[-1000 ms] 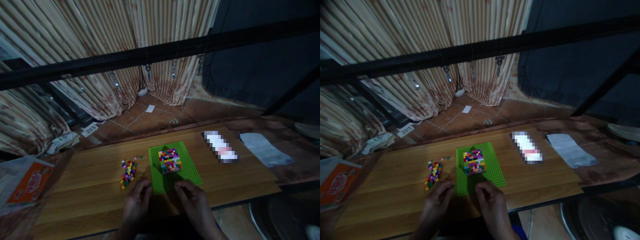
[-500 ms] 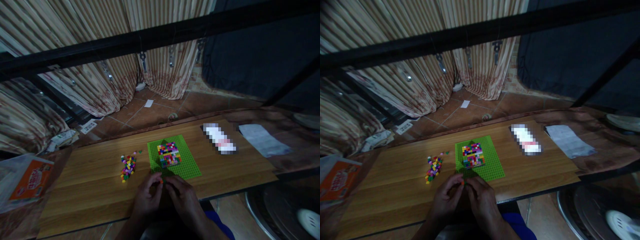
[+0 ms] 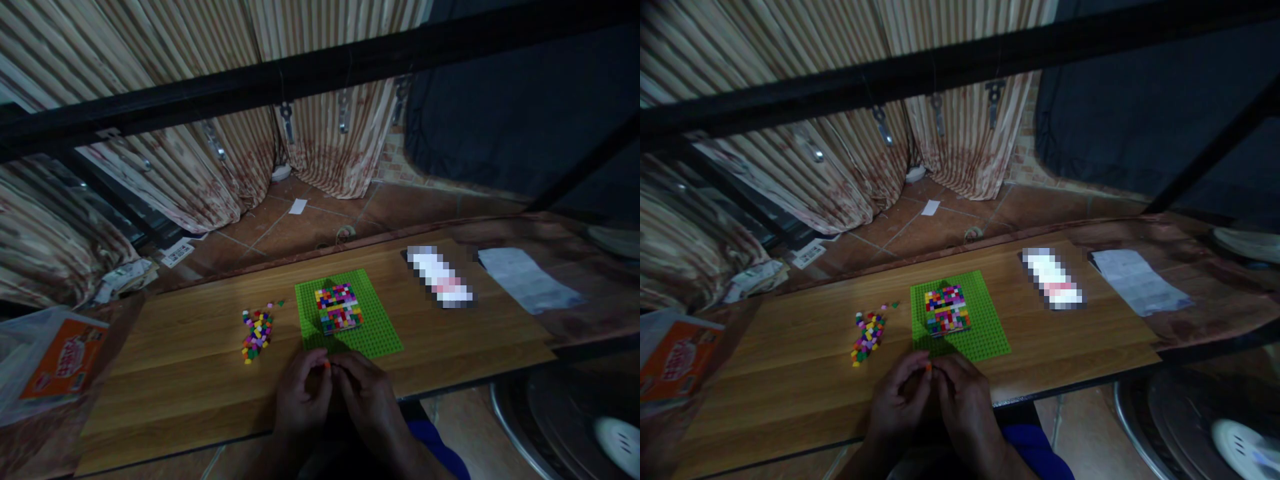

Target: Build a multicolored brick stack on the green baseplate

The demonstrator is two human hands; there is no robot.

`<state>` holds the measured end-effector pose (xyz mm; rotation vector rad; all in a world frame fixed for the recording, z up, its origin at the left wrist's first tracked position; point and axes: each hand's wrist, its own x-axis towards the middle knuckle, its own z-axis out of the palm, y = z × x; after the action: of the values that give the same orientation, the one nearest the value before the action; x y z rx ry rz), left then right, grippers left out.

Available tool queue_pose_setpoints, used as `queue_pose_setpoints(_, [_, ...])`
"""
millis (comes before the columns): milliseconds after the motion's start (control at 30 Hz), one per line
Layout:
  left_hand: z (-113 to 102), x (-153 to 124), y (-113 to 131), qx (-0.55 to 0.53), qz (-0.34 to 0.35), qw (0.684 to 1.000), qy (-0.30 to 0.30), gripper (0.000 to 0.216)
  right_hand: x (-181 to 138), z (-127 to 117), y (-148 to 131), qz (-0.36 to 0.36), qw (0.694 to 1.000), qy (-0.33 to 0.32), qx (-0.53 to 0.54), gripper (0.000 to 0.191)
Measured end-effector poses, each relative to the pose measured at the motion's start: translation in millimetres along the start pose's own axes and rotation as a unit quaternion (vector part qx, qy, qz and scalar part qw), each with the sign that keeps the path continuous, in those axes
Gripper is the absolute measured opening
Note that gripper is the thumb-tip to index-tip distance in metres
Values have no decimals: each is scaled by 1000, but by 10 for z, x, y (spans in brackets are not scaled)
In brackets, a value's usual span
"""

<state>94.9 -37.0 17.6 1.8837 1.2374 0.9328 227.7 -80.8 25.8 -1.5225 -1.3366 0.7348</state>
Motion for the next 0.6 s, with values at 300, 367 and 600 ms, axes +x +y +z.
queue_pose_setpoints(300, [40, -6, 20, -20, -18, 999, 24, 22, -14, 6, 4, 23, 999, 35, 23, 22])
queue_pose_setpoints(367, [28, 10, 13, -32, -27, 999, 19, 22, -2, -21, 32, 35, 998, 56, 23, 20])
queue_pose_setpoints(600, [40, 63, -203, -50, -24, 998, 25, 22, 147, -264, 211, 55, 989, 136, 12, 21])
